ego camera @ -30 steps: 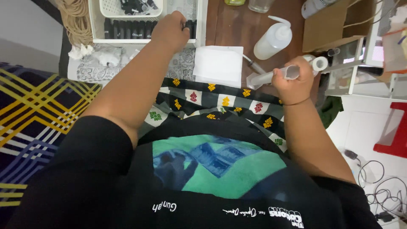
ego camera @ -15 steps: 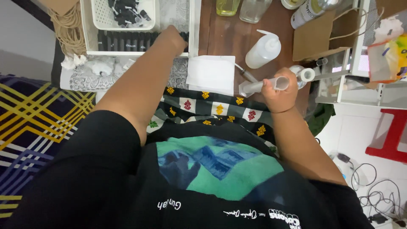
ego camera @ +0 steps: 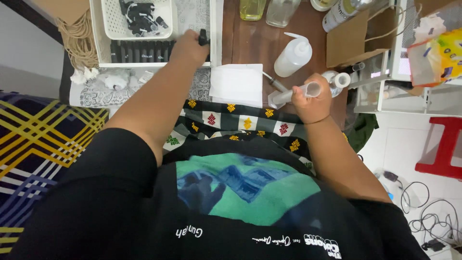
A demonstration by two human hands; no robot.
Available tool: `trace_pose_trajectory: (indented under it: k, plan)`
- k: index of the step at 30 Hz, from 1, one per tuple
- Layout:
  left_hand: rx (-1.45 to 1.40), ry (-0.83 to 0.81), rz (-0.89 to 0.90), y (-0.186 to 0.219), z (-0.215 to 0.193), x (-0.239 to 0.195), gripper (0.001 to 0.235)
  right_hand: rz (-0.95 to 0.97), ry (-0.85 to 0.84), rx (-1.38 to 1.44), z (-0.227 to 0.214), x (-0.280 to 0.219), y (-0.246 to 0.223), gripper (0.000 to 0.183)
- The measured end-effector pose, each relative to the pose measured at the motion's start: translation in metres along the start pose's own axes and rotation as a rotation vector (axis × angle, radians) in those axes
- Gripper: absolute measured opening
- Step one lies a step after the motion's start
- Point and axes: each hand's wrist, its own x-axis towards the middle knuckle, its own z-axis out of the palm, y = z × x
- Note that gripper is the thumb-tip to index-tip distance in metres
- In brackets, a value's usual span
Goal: Assembling small perfume bottles by attaching sprayers and caps, and using a syringe for filling.
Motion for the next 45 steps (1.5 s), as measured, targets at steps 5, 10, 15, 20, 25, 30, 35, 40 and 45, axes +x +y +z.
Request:
trace_pose_trajectory:
  k: [5, 10, 15, 20, 25, 30, 35, 40, 45]
  plan:
    - [-0.357, 0.127, 0.152, -0.008, -0.009, -0.03, 0.03, 0.024, -0.062, 0.007, -0.006, 0.004, -0.001, 0.064]
    - [-1.08, -0.131, 0.156, -0.022, -0.022, -0.082, 0.03, 0.113, -0.162, 0.095, -0.022, -0.004, -0.001, 0.044]
    - [-1.103, -0.388, 0.269, -0.026, -0.045, -0.148, 0.047, 0.25, -0.167, 0.366, -0.043, 0.005, -0.061, 0.03]
    - [-0.997, -0.521, 0.499, -0.021, -0.05, -0.198, 0.058, 0.392, -0.203, 0.673, -0.07, 0.012, -0.107, 0.025]
    - [-0.913, -0.672, 0.673, -0.011, -0.045, -0.239, 0.051, 0.269, -0.376, 0.912, -0.104, 0.015, -0.171, 0.063]
    - [-0.88, -0.765, 0.759, -0.008, -0.023, -0.254, 0.043, 0.051, -0.344, 0.782, -0.107, 0.009, -0.214, 0.047]
    - [-0.741, -0.762, 0.944, -0.008, -0.013, -0.274, 0.04, -0.31, -0.327, 0.49, -0.103, 0.008, -0.236, 0.041]
    - [-0.619, -0.691, 0.856, -0.01, -0.003, -0.282, 0.042, -0.584, -0.323, 0.182, -0.097, 0.006, -0.242, 0.042]
    - [-0.64, -0.698, 0.83, -0.02, 0.013, -0.278, 0.045, -0.66, -0.308, 0.132, -0.093, 0.005, -0.244, 0.04]
